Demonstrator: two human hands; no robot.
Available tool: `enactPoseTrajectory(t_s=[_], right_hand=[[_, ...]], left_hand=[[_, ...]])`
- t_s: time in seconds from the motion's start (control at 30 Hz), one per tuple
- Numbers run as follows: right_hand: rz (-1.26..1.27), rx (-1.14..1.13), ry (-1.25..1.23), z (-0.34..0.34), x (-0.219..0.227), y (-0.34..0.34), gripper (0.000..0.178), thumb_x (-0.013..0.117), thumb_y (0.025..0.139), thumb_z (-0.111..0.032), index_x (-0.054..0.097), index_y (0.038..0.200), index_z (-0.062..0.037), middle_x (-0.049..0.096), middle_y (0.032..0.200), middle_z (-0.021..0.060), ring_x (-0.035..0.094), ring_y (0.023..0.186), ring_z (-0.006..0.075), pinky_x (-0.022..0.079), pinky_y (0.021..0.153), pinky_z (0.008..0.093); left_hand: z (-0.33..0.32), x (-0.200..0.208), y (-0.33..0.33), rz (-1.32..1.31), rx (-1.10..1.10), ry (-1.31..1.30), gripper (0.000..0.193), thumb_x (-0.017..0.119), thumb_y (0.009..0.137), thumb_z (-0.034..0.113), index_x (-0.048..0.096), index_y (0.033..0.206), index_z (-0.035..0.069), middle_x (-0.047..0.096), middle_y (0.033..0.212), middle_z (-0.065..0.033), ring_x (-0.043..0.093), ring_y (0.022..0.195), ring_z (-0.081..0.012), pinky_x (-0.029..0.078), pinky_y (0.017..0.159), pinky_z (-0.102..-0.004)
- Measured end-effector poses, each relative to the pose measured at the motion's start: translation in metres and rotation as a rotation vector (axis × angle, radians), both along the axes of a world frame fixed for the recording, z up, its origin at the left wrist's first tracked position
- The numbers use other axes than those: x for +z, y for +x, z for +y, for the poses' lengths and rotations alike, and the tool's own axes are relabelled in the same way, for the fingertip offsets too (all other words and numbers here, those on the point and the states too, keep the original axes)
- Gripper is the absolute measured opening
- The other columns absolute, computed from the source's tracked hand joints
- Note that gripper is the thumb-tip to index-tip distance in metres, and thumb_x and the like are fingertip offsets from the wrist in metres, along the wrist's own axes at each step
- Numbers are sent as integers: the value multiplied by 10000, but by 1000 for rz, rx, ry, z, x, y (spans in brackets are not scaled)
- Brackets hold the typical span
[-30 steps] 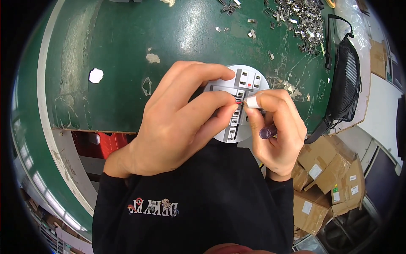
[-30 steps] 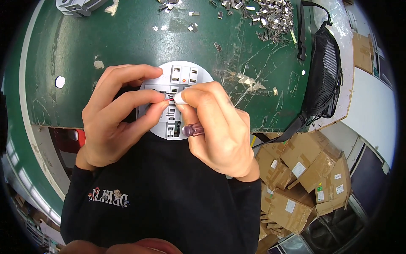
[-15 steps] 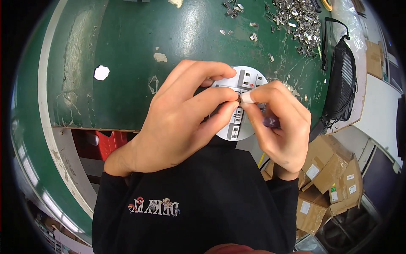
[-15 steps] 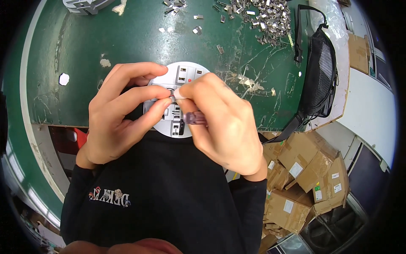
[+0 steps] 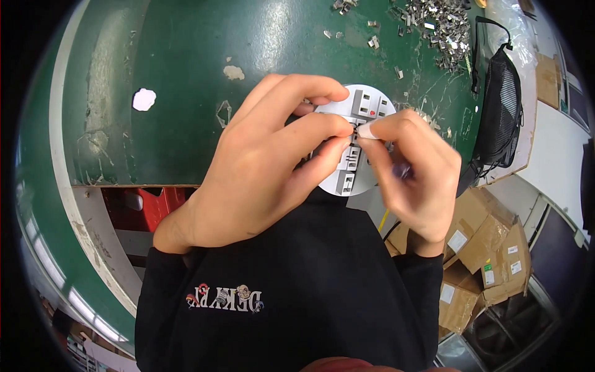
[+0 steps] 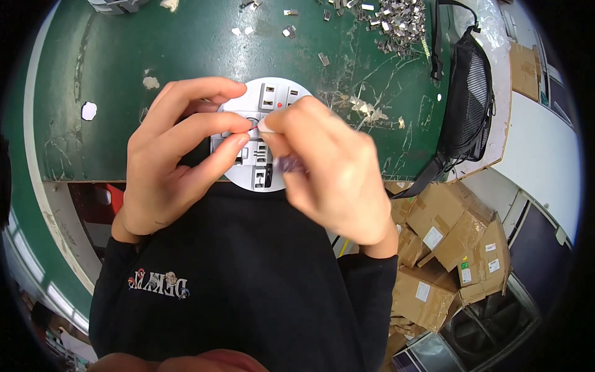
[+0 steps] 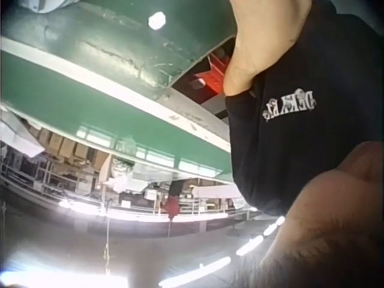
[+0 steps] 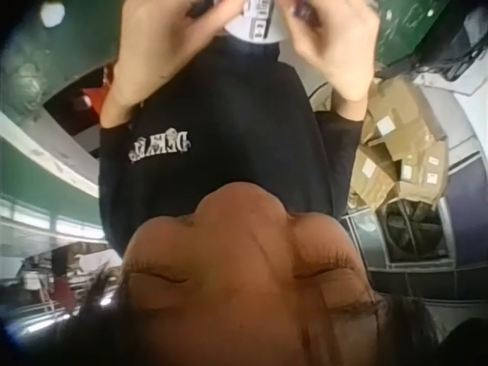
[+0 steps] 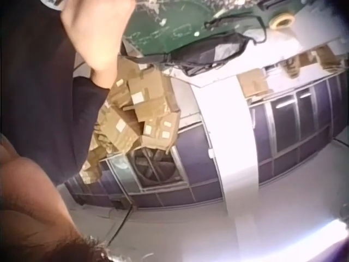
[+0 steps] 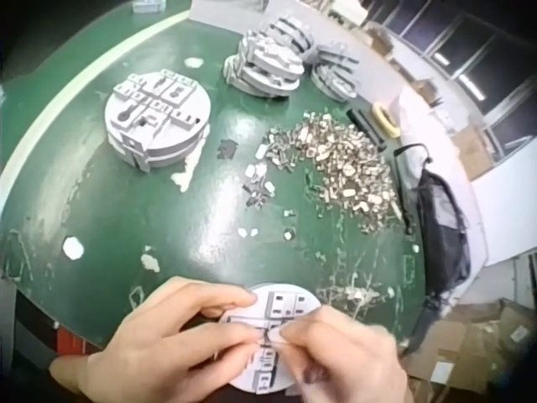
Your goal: Manually inserting small plastic components into a circular base at a production workbench.
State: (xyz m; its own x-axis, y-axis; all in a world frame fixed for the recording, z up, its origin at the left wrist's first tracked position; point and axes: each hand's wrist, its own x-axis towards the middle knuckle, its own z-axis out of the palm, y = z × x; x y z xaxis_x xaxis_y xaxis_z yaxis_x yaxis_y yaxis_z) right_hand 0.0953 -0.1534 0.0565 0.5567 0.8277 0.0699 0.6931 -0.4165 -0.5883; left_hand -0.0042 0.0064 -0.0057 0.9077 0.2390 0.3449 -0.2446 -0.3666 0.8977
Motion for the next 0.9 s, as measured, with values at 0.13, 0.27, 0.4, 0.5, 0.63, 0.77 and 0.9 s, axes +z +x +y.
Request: enactPoseTrajectory(t_s=[0.13, 0.27, 0.4, 0.5, 0.63, 0.77, 0.9], right_hand=[[504, 67, 334, -13, 23, 21, 195, 602, 913, -150, 551, 728, -110, 528, 615, -13, 364, 495, 89, 343, 484, 198], [846, 242, 813, -5, 9, 6, 392, 457, 1012, -358, 442, 672, -163, 462, 562, -21, 341, 472, 84, 367, 464, 205], [744, 192, 992, 7, -8, -8, 462, 378, 1040, -455, 396, 670, -178, 427, 552, -17, 325, 464, 86, 369, 442, 218], [628, 160, 987, 9, -12, -11, 465, 393, 1037, -481, 409, 689, -172, 403, 553, -16, 311, 469, 93, 352, 421, 231], [596, -26, 1095, 22, -14, -25, 471, 384, 1037, -488, 387, 688, -173, 381, 555, -13, 303, 476, 96, 327, 416, 238], [516, -108, 1140, 35, -25, -33, 478, 383, 1036, -492, 367, 682, -171, 362, 555, -15, 297, 482, 97, 313, 420, 240], [499, -108, 1157, 34, -29, -31, 477, 383, 1034, -488, 351, 679, -170, 350, 554, -17, 294, 485, 96, 305, 424, 237]], left_hand=[[6, 15, -1, 12, -89, 47, 485, 814, 647, 82, 659, 1103, 26, 587, 1276, -130, 539, 1074, -254, 459, 943, -355], [-1, 16, 0, 54, -147, 165, 739, 850, 591, 171, 568, 1261, 37, 525, 1363, -139, 491, 1202, -299, 400, 1052, -424], [-2, 13, 3, 95, -166, 296, 941, 867, 552, 243, 469, 1379, 35, 463, 1432, -145, 427, 1314, -331, 328, 1138, -485], [-1, 12, 3, 124, -215, 377, 1030, 863, 546, 284, 400, 1426, 14, 419, 1466, -149, 367, 1382, -340, 268, 1178, -523], [0, 11, 3, 147, -226, 388, 1007, 857, 557, 293, 413, 1412, -2, 431, 1454, -147, 382, 1364, -334, 270, 1177, -524], [1, 12, 4, 152, -231, 396, 998, 855, 561, 284, 416, 1408, -8, 438, 1447, -144, 394, 1350, -331, 267, 1179, -522], [3, 12, 6, 124, -234, 414, 971, 853, 578, 280, 419, 1391, -25, 443, 1425, -157, 404, 1324, -338, 274, 1169, -514]])
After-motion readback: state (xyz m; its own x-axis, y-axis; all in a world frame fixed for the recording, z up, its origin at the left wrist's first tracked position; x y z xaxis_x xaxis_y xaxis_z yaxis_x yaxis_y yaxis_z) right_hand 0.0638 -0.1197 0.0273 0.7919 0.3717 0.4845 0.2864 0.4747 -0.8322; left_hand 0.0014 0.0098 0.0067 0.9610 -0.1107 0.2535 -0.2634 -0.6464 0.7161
